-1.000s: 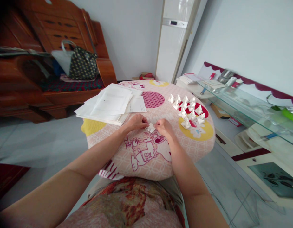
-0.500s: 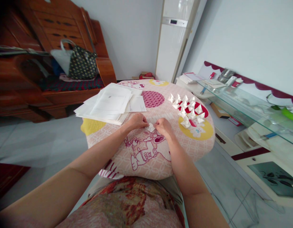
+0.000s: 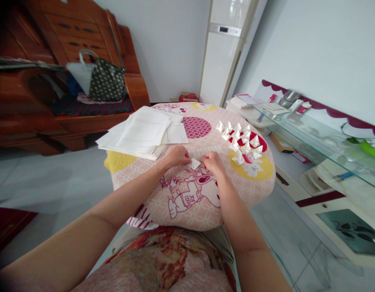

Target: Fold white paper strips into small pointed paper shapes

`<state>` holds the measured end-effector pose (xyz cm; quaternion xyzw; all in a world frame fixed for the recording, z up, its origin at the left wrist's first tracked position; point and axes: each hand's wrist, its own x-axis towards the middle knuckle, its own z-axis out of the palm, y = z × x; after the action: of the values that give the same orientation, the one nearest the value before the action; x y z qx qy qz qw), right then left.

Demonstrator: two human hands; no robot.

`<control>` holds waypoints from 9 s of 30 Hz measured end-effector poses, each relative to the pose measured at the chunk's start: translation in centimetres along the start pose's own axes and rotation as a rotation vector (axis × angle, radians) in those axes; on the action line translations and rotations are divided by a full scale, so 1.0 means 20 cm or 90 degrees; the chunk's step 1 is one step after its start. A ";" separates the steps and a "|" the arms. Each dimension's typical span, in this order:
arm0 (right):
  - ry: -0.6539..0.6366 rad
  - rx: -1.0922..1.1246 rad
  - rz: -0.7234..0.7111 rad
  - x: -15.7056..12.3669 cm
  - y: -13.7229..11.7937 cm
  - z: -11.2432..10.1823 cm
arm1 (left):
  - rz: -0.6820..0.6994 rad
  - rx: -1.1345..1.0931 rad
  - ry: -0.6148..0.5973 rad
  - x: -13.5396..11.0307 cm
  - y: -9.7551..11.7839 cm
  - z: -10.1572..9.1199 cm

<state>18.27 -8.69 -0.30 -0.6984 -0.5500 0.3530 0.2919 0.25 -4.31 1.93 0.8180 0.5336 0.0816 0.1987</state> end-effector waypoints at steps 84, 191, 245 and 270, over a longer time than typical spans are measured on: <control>0.059 -0.116 -0.073 -0.04 -0.03 0.03 | 0.144 -0.290 0.012 0.04 -0.12 0.08; -0.113 -0.225 -0.123 -0.03 -0.07 -0.05 | 0.098 -0.124 -0.015 -0.04 -0.06 -0.02; -0.060 -0.145 0.012 -0.01 -0.06 -0.03 | 0.028 0.007 -0.027 -0.01 -0.01 0.00; 0.044 -0.296 -0.071 -0.03 -0.08 0.02 | 0.152 -0.166 -0.044 0.00 -0.13 0.03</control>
<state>17.01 -8.93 0.81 -0.7272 -0.6437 0.1759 0.1608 -1.78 -3.54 0.34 0.8452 0.4103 0.1453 0.3102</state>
